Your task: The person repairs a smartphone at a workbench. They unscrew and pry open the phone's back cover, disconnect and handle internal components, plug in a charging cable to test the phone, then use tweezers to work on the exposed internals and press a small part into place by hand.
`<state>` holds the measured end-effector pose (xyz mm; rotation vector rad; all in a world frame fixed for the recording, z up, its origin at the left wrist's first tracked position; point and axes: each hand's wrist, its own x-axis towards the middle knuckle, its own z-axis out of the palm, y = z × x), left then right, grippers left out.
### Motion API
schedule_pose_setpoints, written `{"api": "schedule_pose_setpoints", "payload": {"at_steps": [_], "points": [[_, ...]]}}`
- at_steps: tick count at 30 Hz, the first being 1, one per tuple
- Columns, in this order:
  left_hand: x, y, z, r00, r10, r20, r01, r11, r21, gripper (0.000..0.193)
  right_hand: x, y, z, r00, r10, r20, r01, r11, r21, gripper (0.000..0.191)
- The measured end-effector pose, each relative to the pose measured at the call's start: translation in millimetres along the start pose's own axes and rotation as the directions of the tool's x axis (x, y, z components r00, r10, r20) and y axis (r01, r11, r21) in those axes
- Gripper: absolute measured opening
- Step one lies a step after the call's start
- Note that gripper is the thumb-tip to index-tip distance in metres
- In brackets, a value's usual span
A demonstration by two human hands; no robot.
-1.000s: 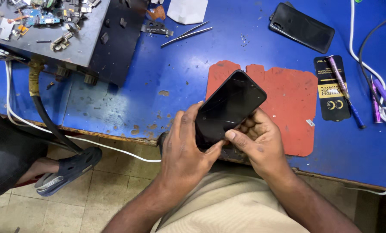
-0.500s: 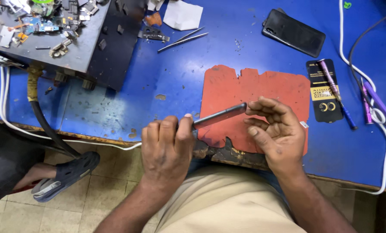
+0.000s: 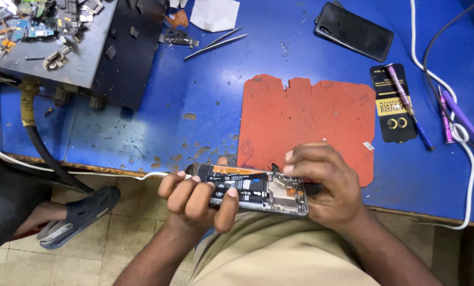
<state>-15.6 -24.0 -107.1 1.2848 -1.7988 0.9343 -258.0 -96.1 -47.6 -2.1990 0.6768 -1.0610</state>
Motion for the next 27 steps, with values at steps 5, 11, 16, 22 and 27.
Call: {"api": "schedule_pose_setpoints", "payload": {"at_steps": [5,11,16,22,27], "points": [[-0.8,1.2,3.8,1.0,0.01,-0.028,-0.009,1.0,0.015,0.062,1.7,-7.3,3.4,0.999,-0.023,0.033,0.023,1.0,0.003,0.034],[-2.5,2.7,0.5,1.0,0.004,-0.001,-0.004,1.0,0.022,0.063,0.3,-11.5,8.1,0.999,-0.048,0.02,0.048,0.999,0.011,0.033],[-5.3,2.7,-0.3,1.0,0.007,0.008,-0.007,1.0,0.018,0.063,-0.1,-15.7,9.0,0.996,-0.082,0.04,0.082,0.997,0.016,0.037],[-6.2,3.1,0.9,1.0,-0.002,0.0,0.002,1.0,0.012,0.063,0.9,-16.9,9.6,0.995,-0.092,0.037,0.091,0.996,0.012,0.036],[-7.3,5.1,2.5,1.0,-0.017,-0.003,0.017,1.0,0.006,0.063,0.4,-16.3,9.6,0.995,-0.084,0.049,0.083,0.996,0.015,0.038]]}}
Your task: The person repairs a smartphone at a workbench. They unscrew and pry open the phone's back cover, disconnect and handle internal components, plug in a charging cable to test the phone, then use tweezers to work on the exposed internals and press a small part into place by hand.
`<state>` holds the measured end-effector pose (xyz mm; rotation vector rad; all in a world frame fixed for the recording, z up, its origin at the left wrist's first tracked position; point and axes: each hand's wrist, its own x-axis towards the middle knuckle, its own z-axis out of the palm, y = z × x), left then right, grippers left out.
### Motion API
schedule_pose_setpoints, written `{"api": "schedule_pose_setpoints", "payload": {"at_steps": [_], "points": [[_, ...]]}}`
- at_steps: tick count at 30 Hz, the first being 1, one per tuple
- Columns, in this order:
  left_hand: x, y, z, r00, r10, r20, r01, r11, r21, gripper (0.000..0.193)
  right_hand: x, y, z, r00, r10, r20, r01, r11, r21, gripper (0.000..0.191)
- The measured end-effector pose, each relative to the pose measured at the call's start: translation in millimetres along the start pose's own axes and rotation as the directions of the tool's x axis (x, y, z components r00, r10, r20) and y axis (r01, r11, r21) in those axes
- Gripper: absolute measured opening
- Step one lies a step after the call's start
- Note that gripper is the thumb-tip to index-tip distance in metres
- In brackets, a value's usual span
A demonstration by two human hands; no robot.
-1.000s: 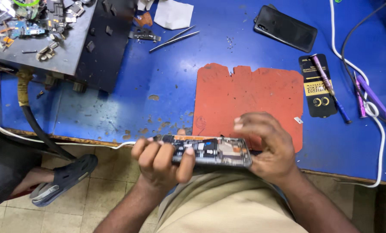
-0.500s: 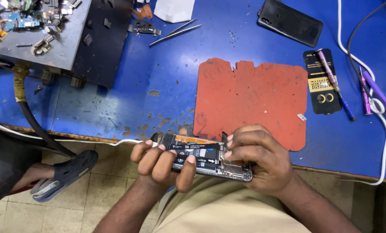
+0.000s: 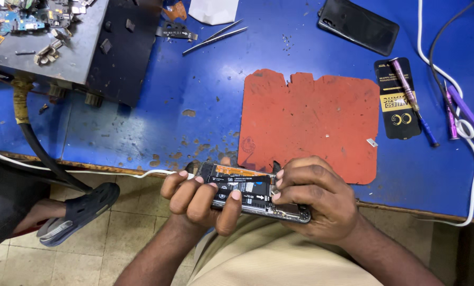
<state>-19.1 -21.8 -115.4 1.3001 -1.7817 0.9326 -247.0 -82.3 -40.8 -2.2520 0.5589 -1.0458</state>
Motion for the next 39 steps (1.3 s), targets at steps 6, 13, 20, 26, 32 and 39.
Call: {"api": "schedule_pose_setpoints", "payload": {"at_steps": [6,13,20,26,32,39], "points": [[-2.0,-0.1,-1.2,1.0,0.007,0.015,-0.007,1.0,-0.017,0.063,-1.3,1.3,0.7,1.0,-0.001,0.011,0.001,1.0,0.019,0.035],[-5.4,0.0,-0.1,0.999,0.025,0.033,-0.024,0.998,-0.05,0.066,-2.5,2.4,-1.5,1.0,-0.014,0.018,0.014,1.0,-0.014,0.038],[4.5,0.5,3.7,0.974,-0.001,0.228,0.043,0.983,-0.179,0.058,-2.9,8.9,-4.7,0.985,0.17,-0.025,-0.17,0.985,0.001,0.032],[21.6,-3.5,-2.4,0.921,-0.074,0.383,0.196,0.937,-0.29,0.059,0.7,26.0,-4.2,0.898,0.438,-0.034,-0.419,0.877,0.237,0.022],[29.8,-4.7,-4.3,0.888,-0.08,0.453,0.233,0.927,-0.295,0.064,1.7,34.7,-1.2,0.788,0.613,0.059,-0.563,0.678,0.473,0.017],[32.5,-2.6,-3.0,0.887,-0.083,0.453,0.238,0.925,-0.295,0.064,2.4,36.7,-0.7,0.793,0.607,0.049,-0.56,0.697,0.448,0.019]]}}
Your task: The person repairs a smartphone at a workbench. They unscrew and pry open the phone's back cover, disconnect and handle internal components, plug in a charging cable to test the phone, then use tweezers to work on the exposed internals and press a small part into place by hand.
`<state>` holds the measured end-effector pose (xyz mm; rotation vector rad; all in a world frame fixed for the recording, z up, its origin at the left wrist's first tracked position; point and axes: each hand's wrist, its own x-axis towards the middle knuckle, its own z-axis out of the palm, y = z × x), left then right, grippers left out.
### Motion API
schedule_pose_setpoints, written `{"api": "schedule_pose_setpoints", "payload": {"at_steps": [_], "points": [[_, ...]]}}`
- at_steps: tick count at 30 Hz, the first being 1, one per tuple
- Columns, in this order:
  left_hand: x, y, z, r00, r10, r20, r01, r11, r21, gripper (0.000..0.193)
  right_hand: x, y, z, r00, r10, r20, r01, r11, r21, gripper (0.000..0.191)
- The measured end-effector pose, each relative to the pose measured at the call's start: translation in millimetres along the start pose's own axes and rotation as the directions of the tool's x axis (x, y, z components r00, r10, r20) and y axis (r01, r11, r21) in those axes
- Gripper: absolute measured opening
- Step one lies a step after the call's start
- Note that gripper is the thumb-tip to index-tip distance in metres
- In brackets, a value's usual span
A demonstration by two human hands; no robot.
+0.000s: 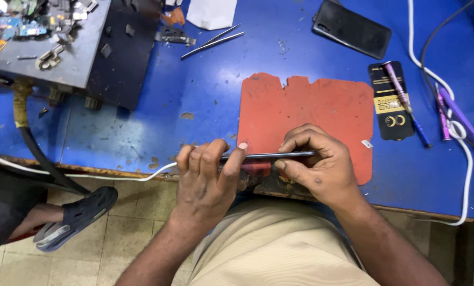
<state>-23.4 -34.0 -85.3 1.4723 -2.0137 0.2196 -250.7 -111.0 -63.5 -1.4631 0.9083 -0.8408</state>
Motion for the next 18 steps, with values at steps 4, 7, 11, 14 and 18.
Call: {"api": "schedule_pose_setpoints", "payload": {"at_steps": [4,7,11,14,18], "points": [[0.4,1.7,0.7,1.0,-0.004,0.002,0.004,1.0,0.007,0.063,-0.2,0.2,-1.9,1.0,0.005,-0.001,-0.005,1.0,0.011,0.019],[0.3,2.4,1.9,1.0,-0.012,0.004,0.012,1.0,0.02,0.063,-1.4,0.5,-2.5,1.0,0.001,-0.004,-0.001,1.0,-0.005,0.017],[-0.1,3.0,2.9,1.0,-0.016,0.009,0.016,1.0,0.009,0.063,-3.6,0.7,-3.6,1.0,-0.006,-0.008,0.005,1.0,-0.012,0.016],[0.2,3.6,3.3,1.0,-0.014,0.006,0.014,1.0,-0.009,0.064,-4.9,0.1,-5.4,0.996,-0.088,0.012,0.089,0.99,-0.11,0.017],[2.0,4.2,0.2,1.0,-0.015,0.023,0.015,1.0,-0.019,0.065,-6.1,-0.7,-5.1,0.999,-0.05,0.006,0.05,0.996,-0.072,0.016]]}}
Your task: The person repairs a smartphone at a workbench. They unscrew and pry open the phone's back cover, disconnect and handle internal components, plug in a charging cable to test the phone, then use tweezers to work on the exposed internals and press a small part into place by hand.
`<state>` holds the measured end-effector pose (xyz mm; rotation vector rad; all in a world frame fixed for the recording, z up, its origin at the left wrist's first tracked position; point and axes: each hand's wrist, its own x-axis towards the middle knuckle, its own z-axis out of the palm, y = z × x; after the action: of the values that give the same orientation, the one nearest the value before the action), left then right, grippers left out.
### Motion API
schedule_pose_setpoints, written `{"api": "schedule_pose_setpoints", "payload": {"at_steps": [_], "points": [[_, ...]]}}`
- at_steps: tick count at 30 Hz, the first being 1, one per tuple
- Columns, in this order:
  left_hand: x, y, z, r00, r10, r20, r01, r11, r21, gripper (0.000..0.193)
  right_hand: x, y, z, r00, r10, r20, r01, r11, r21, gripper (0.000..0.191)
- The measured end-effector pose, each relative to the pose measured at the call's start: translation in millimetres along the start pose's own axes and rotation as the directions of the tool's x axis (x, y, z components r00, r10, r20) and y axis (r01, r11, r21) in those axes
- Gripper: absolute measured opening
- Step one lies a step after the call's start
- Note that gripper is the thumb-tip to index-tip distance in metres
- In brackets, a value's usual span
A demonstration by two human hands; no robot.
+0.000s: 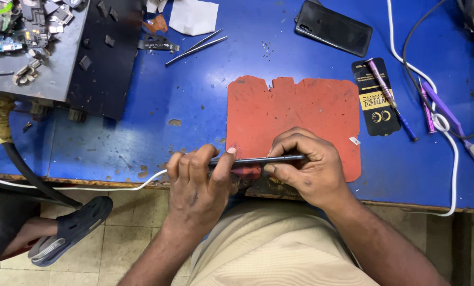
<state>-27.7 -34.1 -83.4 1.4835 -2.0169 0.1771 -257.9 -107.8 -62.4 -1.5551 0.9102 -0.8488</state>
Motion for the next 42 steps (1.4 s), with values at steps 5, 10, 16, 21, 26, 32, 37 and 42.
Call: {"api": "schedule_pose_setpoints", "payload": {"at_steps": [5,10,16,21,26,32,37,42], "points": [[8.7,-0.1,-8.6,0.995,-0.056,0.078,0.061,0.996,-0.068,0.071,2.2,1.1,3.4,0.97,0.237,-0.051,-0.226,0.96,0.164,0.02],[20.9,0.8,-19.4,0.983,-0.052,0.177,0.078,0.986,-0.146,0.088,10.3,5.1,0.5,0.955,0.275,-0.108,-0.237,0.931,0.279,0.024],[30.0,4.3,-19.4,0.987,0.05,0.152,-0.051,0.999,0.005,0.073,13.6,4.8,-1.3,0.944,0.33,-0.004,-0.277,0.798,0.536,0.027],[28.4,-0.7,-20.9,0.997,0.046,0.061,-0.038,0.992,-0.12,0.05,8.3,-0.2,-7.1,0.951,0.304,0.062,-0.257,0.661,0.705,0.045],[26.4,-11.5,-26.1,0.824,-0.368,0.431,0.567,0.524,-0.635,0.029,1.9,2.2,-1.3,0.982,0.073,-0.175,-0.022,0.96,0.279,0.021],[24.4,-15.7,-22.8,0.685,-0.269,0.677,0.697,-0.028,-0.717,0.033,10.2,-0.6,10.0,0.978,-0.173,-0.119,0.165,0.984,-0.068,0.015],[19.8,-10.7,-19.3,0.669,-0.204,0.715,0.69,-0.186,-0.699,0.042,14.1,-11.0,17.3,0.977,-0.184,-0.108,0.168,0.975,-0.143,0.014],[17.8,-10.0,-17.8,0.661,-0.208,0.721,0.694,-0.194,-0.693,0.042,15.8,-18.7,24.5,0.971,-0.211,-0.116,0.185,0.962,-0.2,0.016]]}}
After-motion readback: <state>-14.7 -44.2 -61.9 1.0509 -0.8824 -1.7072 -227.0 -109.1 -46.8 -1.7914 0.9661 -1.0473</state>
